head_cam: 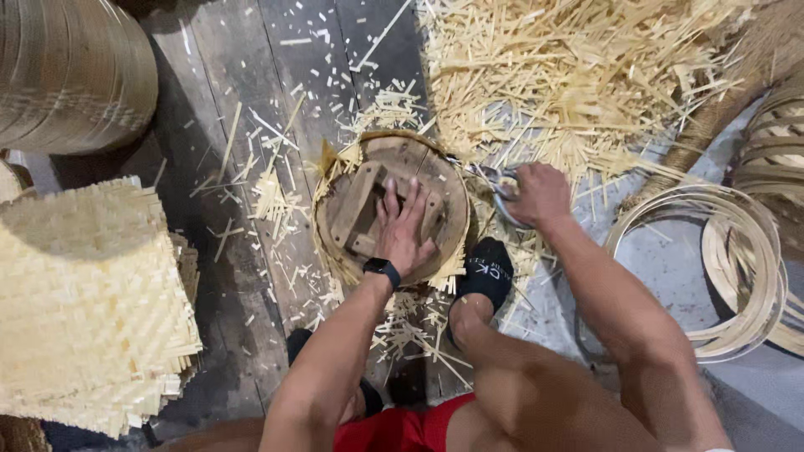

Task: The person weaves bamboo trays by placing a woven mat over a circular frame, pressing it into a wooden mold, and trimming excess material with shears. The finished trays are stacked nearby.

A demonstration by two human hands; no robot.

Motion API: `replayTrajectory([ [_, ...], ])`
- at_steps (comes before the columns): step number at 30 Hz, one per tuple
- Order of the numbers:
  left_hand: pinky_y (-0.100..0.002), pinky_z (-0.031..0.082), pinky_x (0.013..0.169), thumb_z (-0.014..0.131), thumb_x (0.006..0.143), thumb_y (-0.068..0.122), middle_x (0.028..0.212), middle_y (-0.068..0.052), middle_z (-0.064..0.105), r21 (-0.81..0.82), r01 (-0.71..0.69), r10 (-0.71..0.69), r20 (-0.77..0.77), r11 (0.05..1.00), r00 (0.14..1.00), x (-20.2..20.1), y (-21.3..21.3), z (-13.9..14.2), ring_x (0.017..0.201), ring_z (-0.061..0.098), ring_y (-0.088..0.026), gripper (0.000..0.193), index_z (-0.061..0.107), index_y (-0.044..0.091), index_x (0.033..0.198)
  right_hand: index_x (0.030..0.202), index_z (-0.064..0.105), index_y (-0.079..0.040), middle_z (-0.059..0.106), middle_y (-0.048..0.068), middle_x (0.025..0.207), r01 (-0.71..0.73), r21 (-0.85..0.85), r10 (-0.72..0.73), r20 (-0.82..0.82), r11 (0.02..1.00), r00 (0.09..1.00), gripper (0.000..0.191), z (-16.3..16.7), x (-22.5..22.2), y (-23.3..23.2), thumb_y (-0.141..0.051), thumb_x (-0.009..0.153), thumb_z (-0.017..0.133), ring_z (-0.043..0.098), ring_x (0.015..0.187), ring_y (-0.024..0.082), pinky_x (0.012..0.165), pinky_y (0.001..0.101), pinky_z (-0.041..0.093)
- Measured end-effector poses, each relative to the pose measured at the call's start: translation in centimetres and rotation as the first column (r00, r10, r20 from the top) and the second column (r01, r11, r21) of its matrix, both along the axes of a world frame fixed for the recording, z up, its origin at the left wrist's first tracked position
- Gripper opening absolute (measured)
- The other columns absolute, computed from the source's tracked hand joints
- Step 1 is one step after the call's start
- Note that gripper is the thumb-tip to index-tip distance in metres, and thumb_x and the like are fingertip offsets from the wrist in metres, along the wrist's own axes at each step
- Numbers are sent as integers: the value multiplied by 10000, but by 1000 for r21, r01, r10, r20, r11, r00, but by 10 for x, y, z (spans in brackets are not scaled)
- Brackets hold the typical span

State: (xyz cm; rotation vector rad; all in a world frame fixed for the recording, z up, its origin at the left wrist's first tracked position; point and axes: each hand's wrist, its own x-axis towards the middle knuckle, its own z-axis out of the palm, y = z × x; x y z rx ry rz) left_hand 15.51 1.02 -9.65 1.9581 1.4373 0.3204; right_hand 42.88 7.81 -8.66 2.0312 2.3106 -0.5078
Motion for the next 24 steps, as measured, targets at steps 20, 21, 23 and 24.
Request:
replayTrajectory([
  [20, -579, 105, 1291, 848, 648, 196, 1764, -43, 187, -67, 444, -447, -236, 893, 863, -36, 0, 20, 1622, 62, -366, 1103, 341, 248, 1627, 885, 708, -44, 693, 198, 832, -12, -194, 24, 62, 981, 998, 529, -4, -7, 9, -567, 810, 730, 680, 774, 350, 700, 490, 568],
  [21, -589, 96, 1253, 824, 690, 308, 1723, -124, 145, -169, 233, -257, -139, 958, 956, -31, 1, 20, 1592, 59, -392, 1086, 274, 184, 1619, 856, 707, -38, 694, 206, 829, 4, -273, 19, 81, 962, 997, 615, 0, 0, 5, -651, 814, 739, 677, 771, 355, 709, 496, 565],
  [23, -610, 77, 1176, 776, 774, 534, 1641, -285, 60, -430, -177, 184, -26, 885, 983, -14, -3, 15, 1531, 52, -443, 1150, 139, 56, 1604, 865, 710, -42, 681, 184, 810, -48, -127, 60, 98, 991, 993, 519, 4, 5, 0, -561, 852, 716, 666, 772, 337, 691, 478, 569],
  [24, -591, 82, 1196, 754, 765, 596, 1614, -316, 111, -360, -250, 225, -112, 899, 968, -2, -4, 9, 1516, 85, -471, 1168, 156, 7, 1577, 870, 712, -44, 674, 174, 800, -75, -47, 79, 111, 996, 991, 472, 4, 5, -1, -516, 871, 706, 660, 773, 329, 682, 468, 571],
])
